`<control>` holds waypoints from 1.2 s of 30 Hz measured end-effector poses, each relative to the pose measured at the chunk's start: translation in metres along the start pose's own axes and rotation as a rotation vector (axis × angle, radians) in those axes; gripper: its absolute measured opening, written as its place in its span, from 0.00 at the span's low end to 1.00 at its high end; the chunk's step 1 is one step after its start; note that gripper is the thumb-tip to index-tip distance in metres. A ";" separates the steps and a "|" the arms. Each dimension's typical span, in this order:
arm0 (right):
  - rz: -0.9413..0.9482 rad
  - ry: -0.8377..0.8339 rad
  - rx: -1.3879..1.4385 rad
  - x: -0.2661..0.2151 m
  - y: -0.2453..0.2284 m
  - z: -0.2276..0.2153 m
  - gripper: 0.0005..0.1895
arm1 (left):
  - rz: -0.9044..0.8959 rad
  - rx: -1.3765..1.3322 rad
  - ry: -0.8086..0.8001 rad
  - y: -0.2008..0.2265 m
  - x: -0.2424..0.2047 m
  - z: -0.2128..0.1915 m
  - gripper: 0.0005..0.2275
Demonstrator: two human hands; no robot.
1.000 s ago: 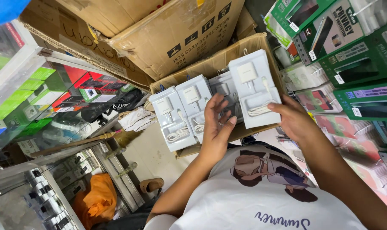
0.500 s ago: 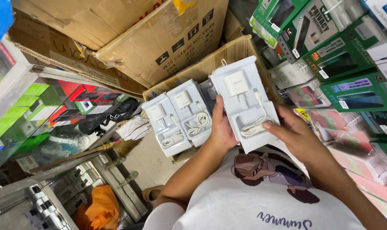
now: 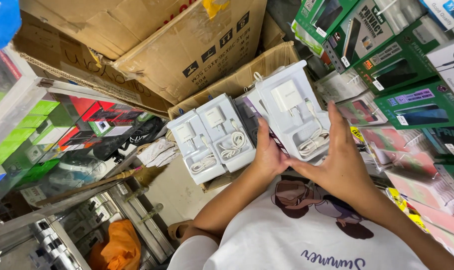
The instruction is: Inspecting and organizing phone charger boxes on a sales floor.
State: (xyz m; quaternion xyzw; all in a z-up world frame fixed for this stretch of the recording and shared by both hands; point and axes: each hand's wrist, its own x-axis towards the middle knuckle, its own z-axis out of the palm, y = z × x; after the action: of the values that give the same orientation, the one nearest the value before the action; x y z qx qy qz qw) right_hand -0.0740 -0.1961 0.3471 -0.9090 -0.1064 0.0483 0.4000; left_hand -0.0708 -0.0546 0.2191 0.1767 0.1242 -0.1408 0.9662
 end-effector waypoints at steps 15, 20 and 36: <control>0.014 0.149 -0.127 -0.039 0.024 -0.036 0.62 | 0.197 -0.146 0.003 0.071 0.005 0.044 0.48; 0.074 0.125 -0.146 -0.054 0.029 -0.042 0.61 | 0.245 -0.190 -0.045 0.075 0.012 0.044 0.47; 0.098 0.014 -0.027 -0.072 0.049 -0.027 0.59 | 0.306 -0.231 0.252 0.064 0.043 0.040 0.42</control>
State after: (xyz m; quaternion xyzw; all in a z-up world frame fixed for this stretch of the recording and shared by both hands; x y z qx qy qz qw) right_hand -0.1322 -0.2643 0.3294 -0.9189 -0.0595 0.0601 0.3854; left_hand -0.0036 -0.0220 0.2623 0.0977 0.2310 0.0456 0.9670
